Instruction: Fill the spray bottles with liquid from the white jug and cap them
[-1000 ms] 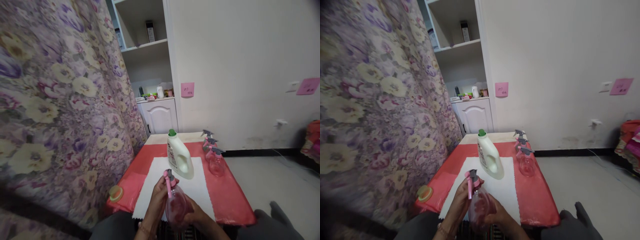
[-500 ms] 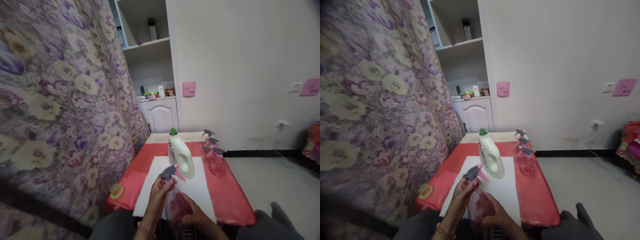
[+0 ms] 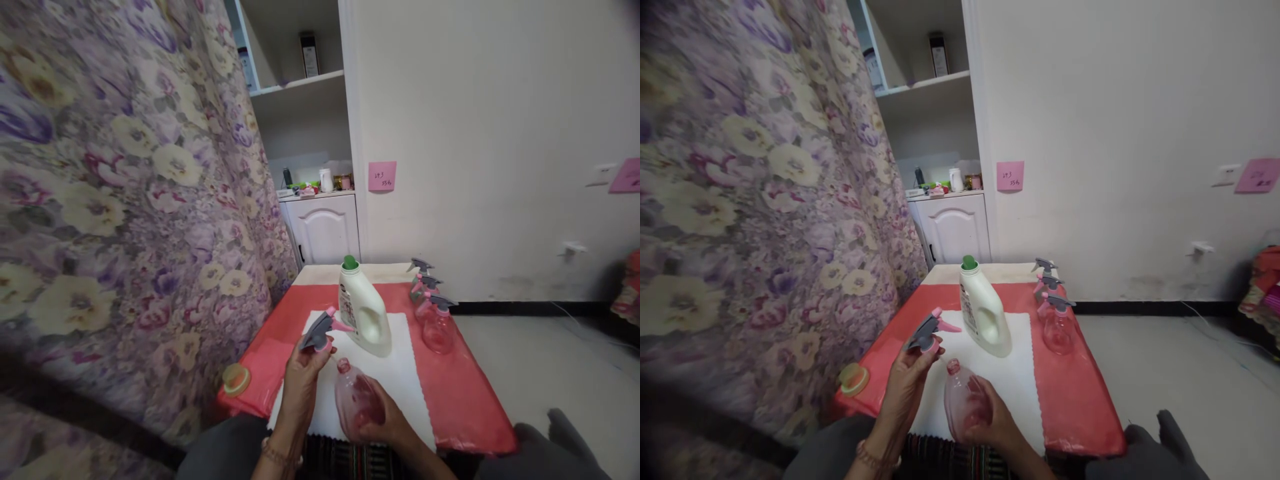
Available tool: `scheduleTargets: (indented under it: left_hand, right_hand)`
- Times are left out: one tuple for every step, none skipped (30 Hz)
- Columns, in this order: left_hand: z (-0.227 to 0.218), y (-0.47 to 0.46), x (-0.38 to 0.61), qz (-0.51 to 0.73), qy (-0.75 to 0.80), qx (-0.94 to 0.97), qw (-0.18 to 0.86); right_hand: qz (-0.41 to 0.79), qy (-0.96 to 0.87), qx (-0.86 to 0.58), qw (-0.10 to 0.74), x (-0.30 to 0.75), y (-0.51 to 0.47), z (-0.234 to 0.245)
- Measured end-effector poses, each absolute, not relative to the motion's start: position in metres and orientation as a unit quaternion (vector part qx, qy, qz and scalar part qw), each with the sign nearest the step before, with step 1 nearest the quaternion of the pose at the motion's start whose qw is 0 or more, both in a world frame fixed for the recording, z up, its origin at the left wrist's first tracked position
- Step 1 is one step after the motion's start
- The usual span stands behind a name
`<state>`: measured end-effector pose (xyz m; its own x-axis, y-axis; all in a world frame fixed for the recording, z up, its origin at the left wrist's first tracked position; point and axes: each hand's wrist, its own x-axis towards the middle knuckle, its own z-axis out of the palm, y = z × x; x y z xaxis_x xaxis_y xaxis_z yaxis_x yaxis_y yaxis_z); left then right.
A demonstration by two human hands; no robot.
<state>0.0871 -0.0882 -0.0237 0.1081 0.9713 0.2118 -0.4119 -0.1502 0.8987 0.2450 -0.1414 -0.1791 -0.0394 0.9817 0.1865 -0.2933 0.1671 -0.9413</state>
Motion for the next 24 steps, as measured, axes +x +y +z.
scheduleTargets:
  left_hand:
    - [-0.022,-0.086,0.084,0.609,0.297,0.453,0.579]
    - [-0.020,-0.084,0.081,0.622,0.296,0.434,0.581]
    - [-0.018,-0.080,0.078,0.635,0.293,0.411,0.585]
    - [-0.016,-0.077,0.074,0.646,0.291,0.389,0.589]
    - [-0.014,-0.072,0.069,0.655,0.288,0.369,0.593]
    - [-0.013,-0.067,0.063,0.664,0.284,0.353,0.595]
    - [-0.011,-0.061,0.057,0.674,0.278,0.340,0.594]
    - [-0.010,-0.054,0.051,0.683,0.273,0.333,0.591]
    - [-0.009,-0.047,0.044,0.692,0.268,0.328,0.585]
    - [-0.009,-0.040,0.037,0.699,0.266,0.325,0.578]
    - [-0.010,-0.032,0.030,0.706,0.267,0.322,0.572]
    - [-0.011,-0.025,0.024,0.711,0.270,0.319,0.566]
    - [-0.014,-0.018,0.019,0.714,0.274,0.317,0.561]
    - [-0.018,-0.011,0.015,0.716,0.281,0.316,0.556]
    - [-0.022,-0.004,0.012,0.717,0.289,0.314,0.552]
    - [-0.028,0.002,0.010,0.717,0.297,0.311,0.548]
    - [-0.034,0.008,0.009,0.717,0.306,0.309,0.545]
    - [-0.041,0.014,0.009,0.715,0.315,0.306,0.544]
    - [-0.047,0.020,0.009,0.711,0.325,0.303,0.545]
    - [-0.055,0.027,0.009,0.706,0.335,0.299,0.548]
    - [-0.062,0.033,0.009,0.699,0.346,0.294,0.553]
    - [-0.069,0.039,0.009,0.690,0.357,0.289,0.559]
    - [-0.076,0.045,0.009,0.682,0.368,0.284,0.565]
    - [-0.084,0.051,0.009,0.673,0.378,0.280,0.571]
  right_hand:
    - [0.532,-0.483,-0.364,0.593,0.245,-0.141,-0.181]
    - [0.525,-0.485,-0.372,0.592,0.245,-0.140,-0.183]
    - [0.516,-0.487,-0.382,0.591,0.244,-0.140,-0.185]
    - [0.507,-0.490,-0.393,0.590,0.244,-0.141,-0.188]
    - [0.497,-0.493,-0.403,0.589,0.244,-0.141,-0.190]
    - [0.488,-0.495,-0.411,0.590,0.244,-0.142,-0.192]
    - [0.478,-0.498,-0.417,0.591,0.244,-0.143,-0.194]
    - [0.468,-0.502,-0.422,0.592,0.245,-0.143,-0.196]
    - [0.458,-0.507,-0.427,0.593,0.245,-0.144,-0.197]
    - [0.450,-0.511,-0.431,0.593,0.245,-0.144,-0.198]
    - [0.443,-0.512,-0.437,0.593,0.246,-0.144,-0.199]
    - [0.438,-0.509,-0.446,0.592,0.246,-0.143,-0.200]
    - [0.433,-0.502,-0.458,0.592,0.246,-0.142,-0.200]
    - [0.430,-0.493,-0.467,0.595,0.246,-0.141,-0.201]
    - [0.428,-0.484,-0.474,0.599,0.246,-0.140,-0.201]
    - [0.427,-0.477,-0.477,0.603,0.245,-0.139,-0.200]
    - [0.427,-0.474,-0.478,0.604,0.244,-0.138,-0.199]
    - [0.426,-0.476,-0.480,0.601,0.243,-0.137,-0.198]
    - [0.423,-0.480,-0.486,0.595,0.241,-0.137,-0.196]
    - [0.416,-0.487,-0.494,0.588,0.240,-0.136,-0.194]
    - [0.406,-0.494,-0.502,0.582,0.238,-0.136,-0.192]
    - [0.397,-0.500,-0.507,0.579,0.236,-0.136,-0.191]
    - [0.390,-0.504,-0.510,0.578,0.234,-0.136,-0.189]
    - [0.387,-0.505,-0.512,0.578,0.233,-0.136,-0.189]
